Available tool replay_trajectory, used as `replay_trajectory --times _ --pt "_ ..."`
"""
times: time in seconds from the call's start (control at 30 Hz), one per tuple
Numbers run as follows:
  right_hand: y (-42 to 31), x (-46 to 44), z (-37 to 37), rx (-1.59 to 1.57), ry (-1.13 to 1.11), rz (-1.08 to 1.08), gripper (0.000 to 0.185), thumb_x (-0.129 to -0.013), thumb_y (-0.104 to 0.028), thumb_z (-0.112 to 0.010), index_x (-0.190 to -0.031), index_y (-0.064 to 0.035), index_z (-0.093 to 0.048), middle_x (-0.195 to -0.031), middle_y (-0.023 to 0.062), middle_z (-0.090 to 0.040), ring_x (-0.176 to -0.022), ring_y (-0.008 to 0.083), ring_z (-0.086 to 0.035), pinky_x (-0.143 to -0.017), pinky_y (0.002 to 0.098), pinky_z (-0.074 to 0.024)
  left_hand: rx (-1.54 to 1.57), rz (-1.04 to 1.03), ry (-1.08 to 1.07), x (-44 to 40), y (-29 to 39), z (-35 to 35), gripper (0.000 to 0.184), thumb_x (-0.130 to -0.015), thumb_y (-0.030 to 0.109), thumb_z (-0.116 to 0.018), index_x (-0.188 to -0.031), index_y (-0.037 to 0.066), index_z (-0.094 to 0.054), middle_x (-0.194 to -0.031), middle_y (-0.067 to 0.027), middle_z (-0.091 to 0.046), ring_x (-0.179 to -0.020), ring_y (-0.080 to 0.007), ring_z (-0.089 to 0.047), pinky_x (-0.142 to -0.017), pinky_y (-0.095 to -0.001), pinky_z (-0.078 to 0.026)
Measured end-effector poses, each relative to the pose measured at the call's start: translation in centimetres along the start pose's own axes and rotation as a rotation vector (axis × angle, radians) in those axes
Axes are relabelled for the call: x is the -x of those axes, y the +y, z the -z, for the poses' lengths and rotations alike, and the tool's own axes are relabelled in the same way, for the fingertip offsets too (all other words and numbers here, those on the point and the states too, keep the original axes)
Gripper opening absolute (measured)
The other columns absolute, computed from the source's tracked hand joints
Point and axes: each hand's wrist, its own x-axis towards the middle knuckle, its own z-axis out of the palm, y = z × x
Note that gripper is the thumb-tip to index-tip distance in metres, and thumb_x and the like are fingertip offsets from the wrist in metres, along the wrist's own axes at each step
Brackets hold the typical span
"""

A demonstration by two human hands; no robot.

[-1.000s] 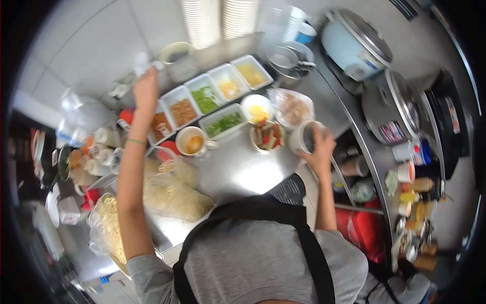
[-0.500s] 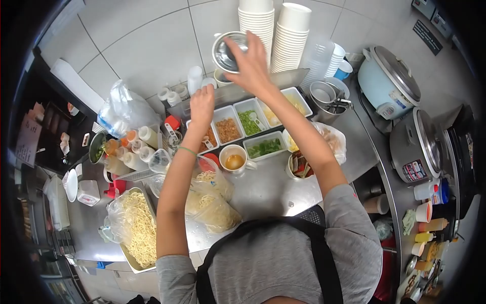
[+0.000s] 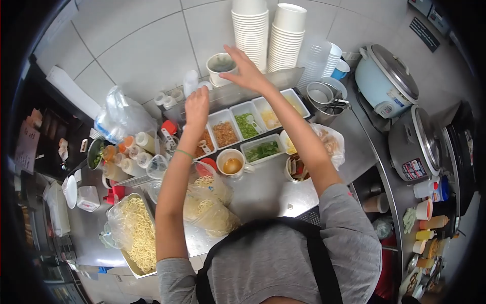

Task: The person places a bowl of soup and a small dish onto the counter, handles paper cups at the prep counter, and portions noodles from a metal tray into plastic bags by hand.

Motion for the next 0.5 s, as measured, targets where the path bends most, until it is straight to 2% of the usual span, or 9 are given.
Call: replay_trajectory --times 0.03,0.1,0.2,0.23,0.27,0.3,0.4,0.43,0.5 --pt "-2.6 2.3 3.2 -0.155 -0.014 0.000 0.073 -0.076 -0.036 -0.068 -0.134 -0.0058 -0.035 -0.132 0.0220 -0.042 -0.123 0.0307 -0.040 -0.100 0.0361 -0.0333 -0.017 -0.009 0.016 0.0 -0.3 -0.5 0.006 -0.075 0.006 -0.051 -0.081 0.007 -0.048 -0.071 -0.0082 -0.056 -0.069 -0.0234 -0.060 -0.059 -0.0338 -0.050" --pt "-5.6 7.7 8.4 -0.194 -0.221 -0.166 0.067 -0.076 -0.032 -0.069 -0.131 -0.0060 -0.042 -0.124 0.0153 -0.052 -0.115 0.0265 -0.049 -0.096 0.0353 -0.0379 -0.017 -0.016 -0.004 0.1 -0.5 -0.7 0.007 -0.076 0.005 -0.050 -0.083 0.007 -0.048 -0.071 -0.0086 -0.057 -0.069 -0.0240 -0.060 -0.059 -0.0341 -0.050" --pt "-6.0 16.3 13.4 -0.108 -0.586 -0.358 0.075 -0.071 -0.040 -0.071 -0.133 -0.0124 -0.039 -0.123 0.0142 -0.054 -0.113 0.0279 -0.052 -0.096 0.0368 -0.0384 0.033 -0.026 -0.008 -0.3 -0.6 -0.5 0.010 -0.076 0.003 -0.050 -0.086 0.005 -0.048 -0.073 -0.0103 -0.058 -0.069 -0.0257 -0.061 -0.058 -0.0355 -0.049" --pt "-7.1 18.1 14.7 0.007 -0.782 -0.593 0.089 -0.063 -0.046 -0.074 -0.136 -0.0150 -0.035 -0.126 0.0213 -0.049 -0.116 0.0340 -0.047 -0.098 0.0377 -0.0360 0.040 -0.031 -0.017 -0.2 -0.6 -0.6 0.010 -0.076 0.003 -0.050 -0.086 0.005 -0.048 -0.073 -0.0106 -0.058 -0.068 -0.0261 -0.061 -0.058 -0.0357 -0.049" --pt "-6.5 21.3 14.8 0.141 -0.796 -0.645 0.095 -0.060 -0.047 -0.076 -0.138 -0.0159 -0.032 -0.130 0.0251 -0.041 -0.120 0.0374 -0.041 -0.099 0.0391 -0.0344 0.042 -0.035 -0.019 -0.3 -0.8 -0.7 0.011 -0.076 0.002 -0.050 -0.086 0.005 -0.048 -0.073 -0.0110 -0.058 -0.068 -0.0265 -0.060 -0.058 -0.0360 -0.049" --pt "-5.4 24.7 14.0 0.277 -0.809 -0.687 0.100 -0.057 -0.048 -0.077 -0.139 -0.0168 -0.029 -0.134 0.0289 -0.033 -0.124 0.0408 -0.036 -0.100 0.0406 -0.0327 0.039 -0.037 -0.017 -0.5 -0.8 -0.8 0.011 -0.076 0.002 -0.050 -0.086 0.005 -0.048 -0.073 -0.0113 -0.058 -0.068 -0.0269 -0.060 -0.057 -0.0363 -0.049" --pt "-6.9 30.2 11.6 0.317 -0.647 -0.735 0.105 -0.054 -0.048 -0.079 -0.140 -0.0182 -0.026 -0.140 0.0330 -0.015 -0.129 0.0446 -0.023 -0.102 0.0432 -0.0296 0.053 -0.057 0.016 -0.5 -0.8 -0.6 0.010 -0.076 0.002 -0.050 -0.086 0.004 -0.047 -0.072 -0.0113 -0.058 -0.066 -0.0273 -0.060 -0.056 -0.0367 -0.049" --pt "-7.9 31.0 10.3 0.281 -0.461 -0.717 0.100 -0.055 -0.037 -0.082 -0.138 -0.0167 -0.030 -0.139 0.0273 -0.019 -0.128 0.0423 -0.025 -0.100 0.0445 -0.0314 0.048 -0.056 0.021 -0.6 -0.7 -0.5 0.010 -0.076 0.002 -0.050 -0.086 0.004 -0.047 -0.072 -0.0114 -0.058 -0.066 -0.0274 -0.060 -0.056 -0.0368 -0.049" --pt "-7.8 32.9 7.7 0.271 -0.214 -0.722 0.092 -0.055 -0.028 -0.082 -0.134 -0.0148 -0.035 -0.133 0.0241 -0.027 -0.122 0.0402 -0.032 -0.097 0.0432 -0.0336 0.037 -0.057 0.028 -0.5 -0.5 -0.2 0.010 -0.076 0.002 -0.050 -0.085 0.004 -0.047 -0.072 -0.0115 -0.058 -0.065 -0.0275 -0.060 -0.056 -0.0369 -0.049"
